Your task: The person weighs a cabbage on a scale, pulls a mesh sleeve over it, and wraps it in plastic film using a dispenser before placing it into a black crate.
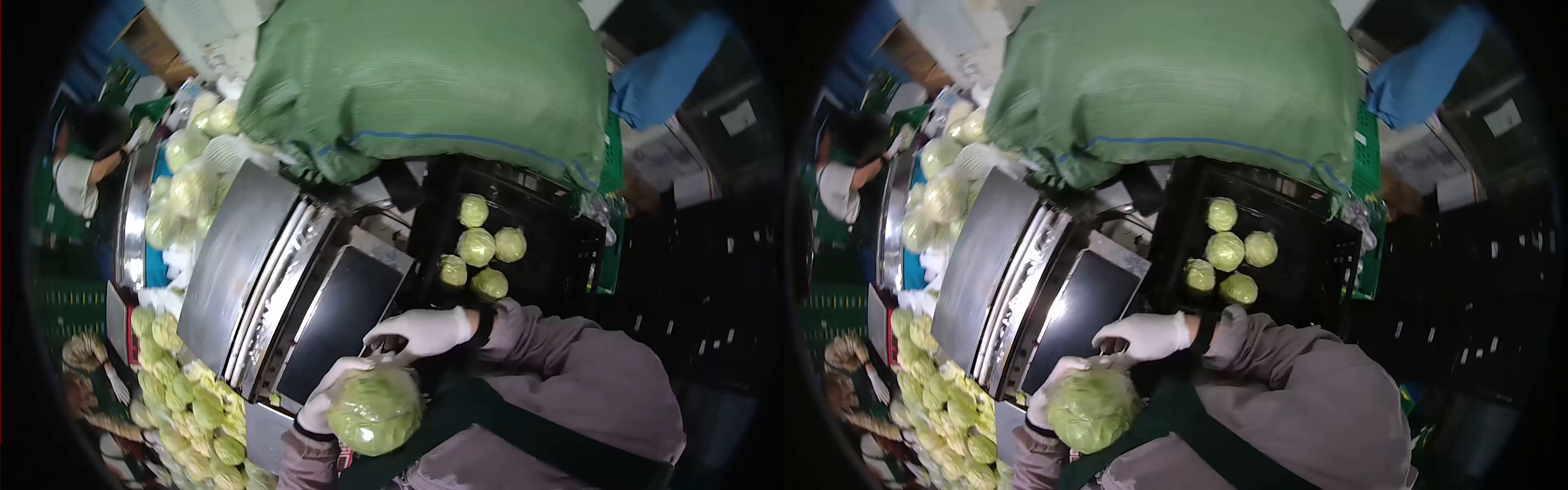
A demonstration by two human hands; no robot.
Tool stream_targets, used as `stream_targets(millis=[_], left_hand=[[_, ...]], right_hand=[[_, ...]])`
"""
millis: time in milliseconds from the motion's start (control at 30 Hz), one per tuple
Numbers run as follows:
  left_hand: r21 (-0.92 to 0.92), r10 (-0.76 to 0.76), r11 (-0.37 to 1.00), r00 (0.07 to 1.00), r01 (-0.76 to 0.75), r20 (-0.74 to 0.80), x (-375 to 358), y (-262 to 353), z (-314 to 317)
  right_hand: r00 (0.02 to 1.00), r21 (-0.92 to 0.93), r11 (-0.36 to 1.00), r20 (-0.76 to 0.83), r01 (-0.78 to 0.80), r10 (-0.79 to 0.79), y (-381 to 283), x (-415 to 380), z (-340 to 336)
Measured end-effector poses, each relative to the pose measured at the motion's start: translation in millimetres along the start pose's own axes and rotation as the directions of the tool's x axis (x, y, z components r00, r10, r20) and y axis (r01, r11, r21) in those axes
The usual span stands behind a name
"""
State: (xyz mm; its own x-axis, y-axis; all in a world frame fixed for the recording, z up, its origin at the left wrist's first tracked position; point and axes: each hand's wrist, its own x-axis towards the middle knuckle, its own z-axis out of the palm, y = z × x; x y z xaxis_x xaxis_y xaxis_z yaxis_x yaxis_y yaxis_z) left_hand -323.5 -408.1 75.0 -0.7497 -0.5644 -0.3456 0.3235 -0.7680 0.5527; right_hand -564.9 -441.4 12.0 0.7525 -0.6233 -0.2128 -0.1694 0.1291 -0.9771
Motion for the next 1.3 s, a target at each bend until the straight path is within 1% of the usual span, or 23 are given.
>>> stream_targets(millis=[33, 100, 167, 200, 233, 267, 300, 367, 433, 500, 567, 600, 633, 667, 700, 733, 800, 833, 1000, 1100, 1167, 1267, 1300], left_hand=[[0.038, -0.034, 0.999, 0.999, 0.036, -0.032, 3.5, 7.9, 7.2], [0.095, -0.129, 0.986, 0.989, 0.135, -0.071, 13.0, 18.1, 18.4], [0.014, -0.323, 0.940, 0.905, 0.340, -0.278, 31.4, 21.4, 31.6], [-0.038, -0.411, 0.902, 0.829, 0.429, -0.379, 31.6, 22.0, 32.1], [-0.034, -0.428, 0.892, 0.821, 0.450, -0.378, 37.9, 17.4, 30.4], [-0.180, -0.439, 0.899, 0.801, 0.401, -0.407, 46.5, 10.5, 26.8], [-0.317, -0.450, 0.887, 0.779, 0.336, -0.436, 54.3, 7.3, 25.7], [-0.439, -0.508, 0.836, 0.770, 0.330, -0.387, 71.3, 6.7, 27.0], [-0.530, -0.474, 0.819, 0.781, 0.221, -0.407, 87.9, -5.4, 20.7], [-0.282, -0.387, 0.916, 0.812, 0.285, -0.436, 110.4, -17.8, 19.7], [-0.373, -0.593, 0.798, 0.728, 0.474, -0.344, 106.7, -42.2, -38.9], [-0.224, -0.574, 0.818, 0.718, 0.530, -0.395, 116.0, -38.7, -24.7], [-0.226, -0.582, 0.812, 0.713, 0.538, -0.391, 118.5, -36.0, -19.9], [-0.135, -0.540, 0.833, 0.736, 0.537, -0.408, 119.5, -33.8, -17.2], [-0.042, -0.493, 0.848, 0.760, 0.528, -0.424, 119.9, -32.0, -15.6], [-0.016, -0.457, 0.863, 0.767, 0.504, -0.450, 117.7, -31.5, -14.6], [0.004, -0.445, 0.863, 0.765, 0.505, -0.465, 111.4, -31.1, -22.6], [0.026, -0.435, 0.863, 0.768, 0.505, -0.471, 108.8, -33.0, -26.2], [-0.042, -0.432, 0.859, 0.678, 0.511, -0.595, 101.2, -43.9, -30.0], [-0.048, -0.435, 0.855, 0.666, 0.516, -0.606, 93.9, -50.1, -35.0], [-0.083, -0.433, 0.862, 0.640, 0.500, -0.635, 94.7, -52.9, -30.9], [-0.076, -0.423, 0.867, 0.646, 0.493, -0.636, 93.2, -56.5, -30.2], [-0.077, -0.416, 0.872, 0.651, 0.483, -0.635, 92.3, -58.7, -30.2]], right_hand=[[1.000, 0.106, 0.994, -0.021, 0.021, -0.019, 0.5, -12.0, -12.4], [0.969, 0.300, 0.945, -0.239, 0.127, -0.054, -28.3, -32.5, -22.9], [0.846, 0.000, 0.885, -0.293, 0.465, -0.445, -53.2, -43.8, 3.5], [0.842, 0.007, 0.886, -0.313, 0.464, -0.439, -48.5, -43.8, -0.7], [0.936, 0.200, 0.920, -0.173, 0.338, -0.306, -41.6, -44.4, -7.8], [0.982, 0.367, 0.913, -0.001, 0.177, -0.190, -32.9, -44.0, -13.1], [0.978, 0.487, 0.856, 0.018, 0.173, -0.208, -13.1, -40.2, -14.0], [0.966, 0.699, 0.678, -0.074, 0.228, -0.248, 12.0, -43.0, -12.2], [0.940, 0.656, 0.673, -0.245, 0.341, -0.237, 36.3, -55.2, -17.7], [0.914, 0.817, 0.410, -0.342, 0.404, -0.219, 61.0, -73.7, -25.2], [0.845, 0.826, 0.180, -0.528, 0.534, -0.081, 86.3, -99.0, -35.0], [0.800, 0.795, 0.109, -0.600, 0.596, 0.006, 109.4, -120.0, -40.8], [0.722, 0.740, 0.077, -0.669, 0.668, 0.175, 142.6, -142.4, -44.4], [0.580, 0.624, 0.087, -0.762, 0.777, 0.289, 162.0, -161.0, -54.9], [0.435, 0.567, 0.280, -0.799, 0.775, 0.415, 218.1, -184.6, -57.3], [0.362, 0.509, 0.408, -0.848, 0.758, 0.387, 206.3, -206.1, -65.8], [0.257, 0.543, 0.358, -0.756, 0.759, 0.601, 247.4, -244.5, -68.3], [0.123, 0.535, 0.314, -0.631, 0.784, 0.766, 278.4, -260.4, -64.2], [-0.246, 0.564, 0.359, -0.268, 0.744, 0.932, 393.4, -281.0, -56.0], [-0.272, 0.443, 0.377, -0.282, 0.813, 0.920, 404.4, -248.2, -62.5], [-0.223, 0.484, 0.299, -0.211, 0.822, 0.952, 418.1, -234.0, -63.6], [-0.267, 0.527, 0.299, -0.138, 0.796, 0.954, 419.2, -231.4, -51.0], [-0.163, 0.600, 0.229, -0.163, 0.766, 0.973, 414.8, -233.9, -45.3]])
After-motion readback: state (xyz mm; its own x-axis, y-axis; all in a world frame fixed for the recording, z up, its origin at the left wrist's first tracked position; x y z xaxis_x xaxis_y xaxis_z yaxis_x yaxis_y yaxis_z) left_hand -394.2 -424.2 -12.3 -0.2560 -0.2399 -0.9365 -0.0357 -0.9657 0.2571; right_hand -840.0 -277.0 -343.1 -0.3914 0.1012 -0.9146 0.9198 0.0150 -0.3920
